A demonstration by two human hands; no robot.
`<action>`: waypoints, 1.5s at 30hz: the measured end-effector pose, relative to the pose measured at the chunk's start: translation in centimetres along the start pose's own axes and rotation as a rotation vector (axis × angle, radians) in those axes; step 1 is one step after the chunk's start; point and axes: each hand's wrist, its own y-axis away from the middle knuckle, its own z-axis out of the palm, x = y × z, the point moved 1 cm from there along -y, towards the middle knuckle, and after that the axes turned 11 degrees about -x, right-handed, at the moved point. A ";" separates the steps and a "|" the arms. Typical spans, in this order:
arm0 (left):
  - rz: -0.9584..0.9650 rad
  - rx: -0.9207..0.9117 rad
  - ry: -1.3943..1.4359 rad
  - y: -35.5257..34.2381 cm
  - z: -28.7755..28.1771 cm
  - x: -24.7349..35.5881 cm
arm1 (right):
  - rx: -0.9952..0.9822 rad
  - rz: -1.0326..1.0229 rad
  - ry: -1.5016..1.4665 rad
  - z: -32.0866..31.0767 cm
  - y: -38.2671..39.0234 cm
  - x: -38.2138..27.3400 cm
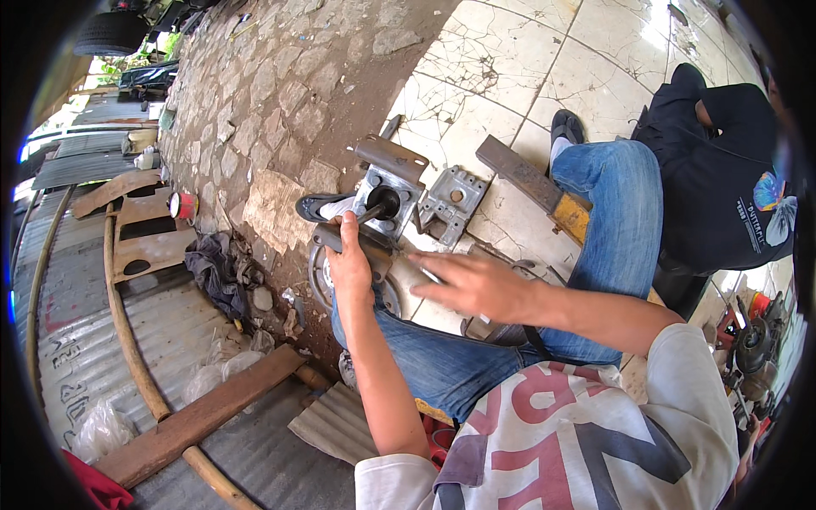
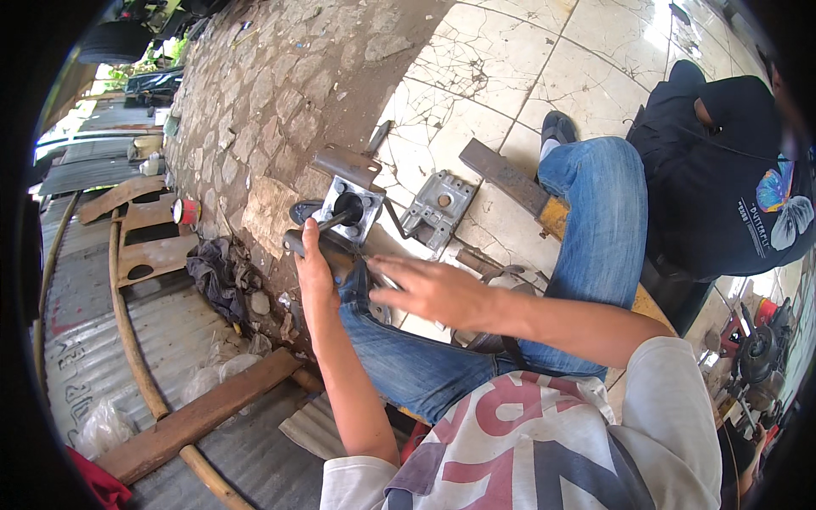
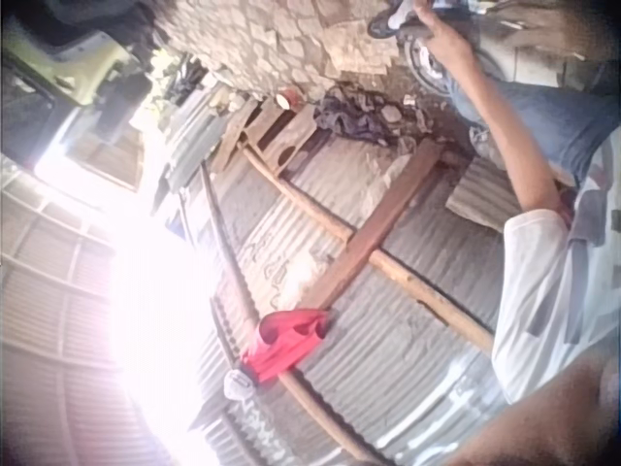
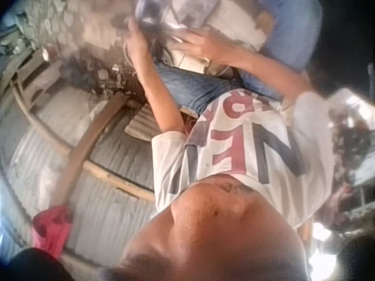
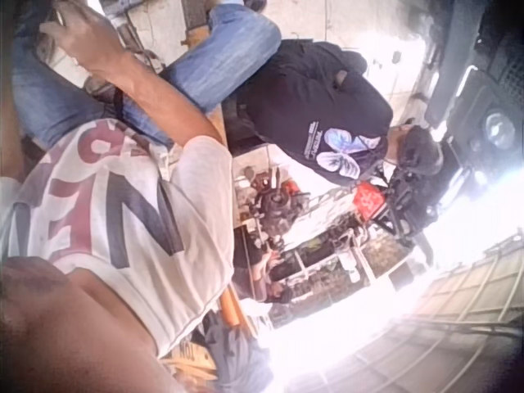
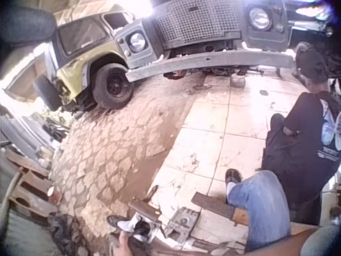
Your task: The person sits on the floor and uses a metal rod to scrape and clean the interior surfaces of a metal mechanical housing. They repeatedly insert the rod into openings, rotate the housing, and scrape different internal areas.
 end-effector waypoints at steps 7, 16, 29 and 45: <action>-0.018 0.038 0.007 -0.6 0.1 -0.2 | -0.060 0.081 -0.077 -0.4 0.2 1.3; -0.017 0.038 0.000 -0.6 0.0 -0.1 | -0.079 0.036 -0.010 0.4 0.5 0.9; 0.025 0.000 0.102 0.7 0.2 0.3 | -0.089 0.183 -0.164 -1.5 -0.6 1.4; 0.018 0.042 0.084 2.0 1.9 2.0 | 0.005 0.079 0.000 -0.4 -0.8 0.5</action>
